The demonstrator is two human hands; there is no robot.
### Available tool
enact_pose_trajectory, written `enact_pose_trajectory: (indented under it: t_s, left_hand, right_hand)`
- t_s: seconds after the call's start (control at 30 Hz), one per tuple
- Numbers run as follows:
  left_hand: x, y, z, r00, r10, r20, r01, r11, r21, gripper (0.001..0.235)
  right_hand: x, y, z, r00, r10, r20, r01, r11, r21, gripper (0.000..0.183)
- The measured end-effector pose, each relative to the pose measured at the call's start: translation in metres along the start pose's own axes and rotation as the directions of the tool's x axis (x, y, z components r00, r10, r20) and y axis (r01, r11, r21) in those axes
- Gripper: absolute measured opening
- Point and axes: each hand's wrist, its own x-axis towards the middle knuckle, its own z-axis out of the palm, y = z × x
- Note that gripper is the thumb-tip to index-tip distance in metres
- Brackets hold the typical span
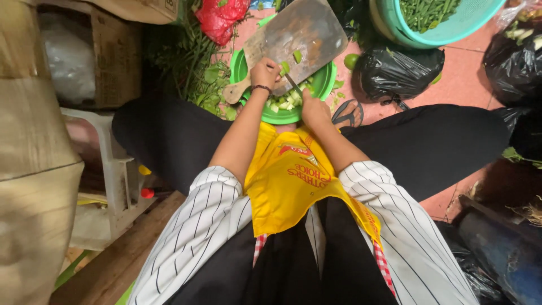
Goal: Chopping green chayote squash on a wooden cutting board using a knife while sitting on the floor.
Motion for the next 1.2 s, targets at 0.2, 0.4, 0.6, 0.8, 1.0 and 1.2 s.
enact_pose_trajectory:
  t_s: [0.2, 0.4, 0.6, 0.8, 1.0, 1.2]
  left_hand:
    - [-0.004, 0.035, -0.041, 0.922, 0.373, 0.106, -0.388, 0.882, 0.267, 0.016]
    - [-0.003, 0.021, -0.031, 0.648, 0.646, 0.404, -0.750, 0.634, 0.189, 0.043]
    - [-0.028, 0.022, -0.013, 0.884, 0.453, 0.117, -0.468, 0.860, 0.202, 0.041]
    - [-0.038, 0.024, -0.001, 0.914, 0.406, -0.001, -0.393, 0.886, 0.245, 0.043]
    - [-0.038, 0.029, -0.005, 0.915, 0.403, -0.004, -0.388, 0.883, 0.266, 0.045]
    - [-0.032, 0.022, -0.001, 0.935, 0.355, 0.013, -0.348, 0.906, 0.241, 0.040]
  right_hand:
    - [-0.025, -0.010, -0.038, 0.999, 0.021, -0.049, -0.021, 1.000, -0.002, 0.026]
    - [-0.011, 0.018, 0.001, 0.995, 0.075, -0.061, -0.072, 0.996, 0.052, 0.026]
    - [-0.007, 0.006, 0.015, 0.999, 0.031, -0.037, -0.028, 0.998, 0.058, 0.024]
    - [-0.020, -0.008, 0.010, 0.998, 0.005, -0.062, -0.002, 0.999, 0.036, 0.026]
    - [-0.004, -0.004, 0.028, 0.999, -0.008, -0.036, 0.010, 0.998, 0.055, 0.025]
    - [0.015, 0.005, 0.035, 0.999, 0.018, 0.028, -0.019, 0.997, 0.070, 0.027]
